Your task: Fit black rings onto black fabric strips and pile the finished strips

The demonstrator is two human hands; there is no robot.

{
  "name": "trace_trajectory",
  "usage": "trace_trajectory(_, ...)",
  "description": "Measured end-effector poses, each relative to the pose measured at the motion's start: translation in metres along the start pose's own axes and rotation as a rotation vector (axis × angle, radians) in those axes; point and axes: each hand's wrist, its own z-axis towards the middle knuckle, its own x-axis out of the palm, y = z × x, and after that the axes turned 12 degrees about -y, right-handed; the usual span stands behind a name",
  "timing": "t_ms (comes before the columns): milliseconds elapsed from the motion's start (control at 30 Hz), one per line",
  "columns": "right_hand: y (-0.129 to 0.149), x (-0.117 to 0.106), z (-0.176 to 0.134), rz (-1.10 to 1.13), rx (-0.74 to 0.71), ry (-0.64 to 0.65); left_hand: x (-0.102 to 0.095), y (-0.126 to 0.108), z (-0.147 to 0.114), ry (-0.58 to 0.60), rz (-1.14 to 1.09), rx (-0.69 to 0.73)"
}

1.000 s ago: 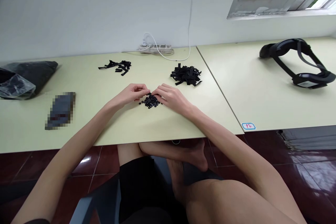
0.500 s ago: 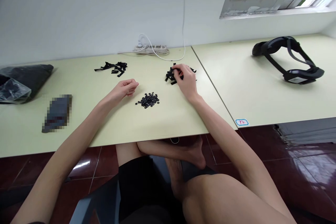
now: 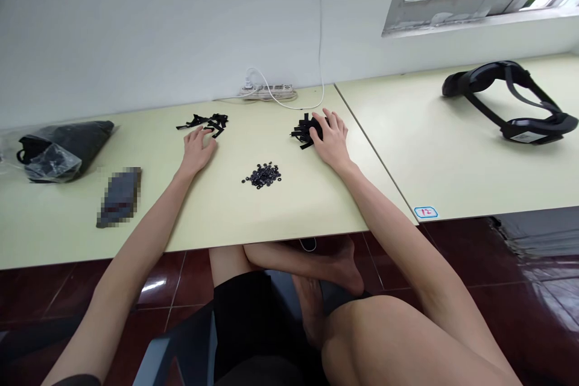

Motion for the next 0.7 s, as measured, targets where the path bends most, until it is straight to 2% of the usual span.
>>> trace_trajectory(100,-0.011,0.01,-0.001,-0.013,-0.03,0.105,0.004,0.011,0.002,0.123,0.142,0.054)
trace_trajectory(200,-0.02,0.018,-0.001,-0.033,-0.075,0.148,0.008,0.016,0.002,0.167,0.163,0.127)
trace_trajectory(433,-0.024,0.02,-0.002,-0.018,-0.036,0.138,0.011,0.016,0.002,0.116,0.142,0.17)
trace_trajectory(700,-0.017,0.015,-0.003,-0.107,0.067,0.038,0.007,0.008,0.004,0.094,0.063,0.191)
